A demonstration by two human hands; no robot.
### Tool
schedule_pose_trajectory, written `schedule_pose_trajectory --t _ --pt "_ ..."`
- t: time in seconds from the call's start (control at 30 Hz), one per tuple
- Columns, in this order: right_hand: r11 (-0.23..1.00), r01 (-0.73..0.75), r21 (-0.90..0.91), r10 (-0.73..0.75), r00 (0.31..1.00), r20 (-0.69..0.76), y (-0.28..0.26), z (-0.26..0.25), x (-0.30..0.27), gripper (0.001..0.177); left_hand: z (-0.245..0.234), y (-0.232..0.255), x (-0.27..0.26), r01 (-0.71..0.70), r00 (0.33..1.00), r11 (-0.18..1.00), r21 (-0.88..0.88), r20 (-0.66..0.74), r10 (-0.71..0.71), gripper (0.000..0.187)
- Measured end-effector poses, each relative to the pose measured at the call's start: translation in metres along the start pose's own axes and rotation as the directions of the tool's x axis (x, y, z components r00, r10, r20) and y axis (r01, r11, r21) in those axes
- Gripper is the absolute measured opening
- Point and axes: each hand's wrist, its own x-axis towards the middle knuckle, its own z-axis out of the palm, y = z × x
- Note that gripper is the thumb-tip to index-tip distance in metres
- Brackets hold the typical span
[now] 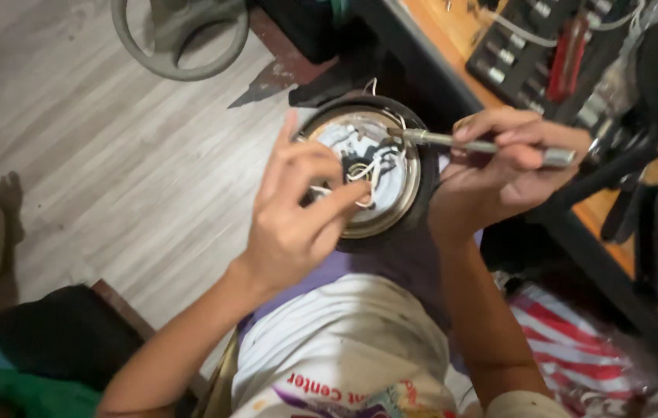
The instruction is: The person uses a screwdriver to remove screws from a circular electronic component resting on their lap. They manipulate the internal wires and remove a central black plastic part. The person then uses a socket wrench to tighten a screw on the component's edge.
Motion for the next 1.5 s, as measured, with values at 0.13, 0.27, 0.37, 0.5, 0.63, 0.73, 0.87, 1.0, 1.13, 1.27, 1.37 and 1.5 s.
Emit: schedule_pose_trajectory --t 0.13,0.27,0.37,0.5,0.63,0.73,0.87,1.0,1.13,1.27,1.37,1.5 --pt "0.990 -0.031 -0.136 0.040 0.997 0.066 0.009 -0.012 0.023 0.046 0.015 0.002 0.000 -0.015 0.999 1.000 0.020 0.033 0.014 0.026" --pt "0.974 -0.126 -0.187 0.131 0.991 0.016 0.023 -0.036 0.019 0.047 0.036 0.010 0.000 -0.014 1.000 0.998 0.067 -0.004 0.014 0.024" --pt "0.975 -0.179 -0.129 0.175 0.984 -0.043 0.039 -0.052 0.016 0.043 0.051 0.018 -0.001 -0.037 0.999 0.993 0.111 -0.017 0.039 0.019" --pt "0.970 -0.242 0.029 0.242 0.970 0.020 0.053 -0.054 0.021 0.030 0.058 0.022 -0.003 -0.058 0.998 0.990 0.131 -0.011 0.060 0.015" --pt "0.974 -0.214 0.068 0.200 0.964 0.178 0.055 -0.040 0.028 0.028 0.056 0.026 -0.010 -0.049 0.999 0.974 0.223 0.005 0.049 0.013" --pt "0.963 -0.264 0.049 0.247 0.943 0.225 0.042 -0.031 0.026 0.031 0.056 0.032 -0.018 -0.046 0.999 0.948 0.314 -0.005 0.050 0.010" --pt "0.973 -0.228 0.035 0.211 0.943 0.257 0.031 -0.021 0.024 0.030 0.051 0.036 -0.028 -0.045 0.999 0.927 0.373 0.006 0.046 0.011" --pt "0.991 -0.134 -0.017 0.134 0.952 0.276 0.027 -0.017 0.024 0.029 0.050 0.036 -0.034 -0.025 1.000 0.932 0.363 -0.001 0.027 0.012" --pt "0.994 -0.103 -0.023 0.106 0.952 0.286 0.026 -0.011 0.024 0.029 0.046 0.034 -0.034 -0.006 0.999 0.936 0.351 -0.033 0.019 0.013" --pt "0.991 -0.125 -0.050 0.134 0.940 0.313 0.025 -0.004 0.025 0.030 0.037 0.031 -0.032 0.031 0.999 0.955 0.296 -0.037 -0.021 0.019" --pt "0.980 -0.197 -0.038 0.198 0.921 0.334 0.026 0.003 0.029 0.031 0.032 0.025 -0.028 0.058 0.998 0.967 0.247 -0.048 -0.047 0.022" --pt "0.968 -0.252 -0.007 0.233 0.887 0.398 0.023 0.013 0.030 0.034 0.020 0.017 -0.025 0.099 0.994 0.974 0.204 -0.072 -0.086 0.023"
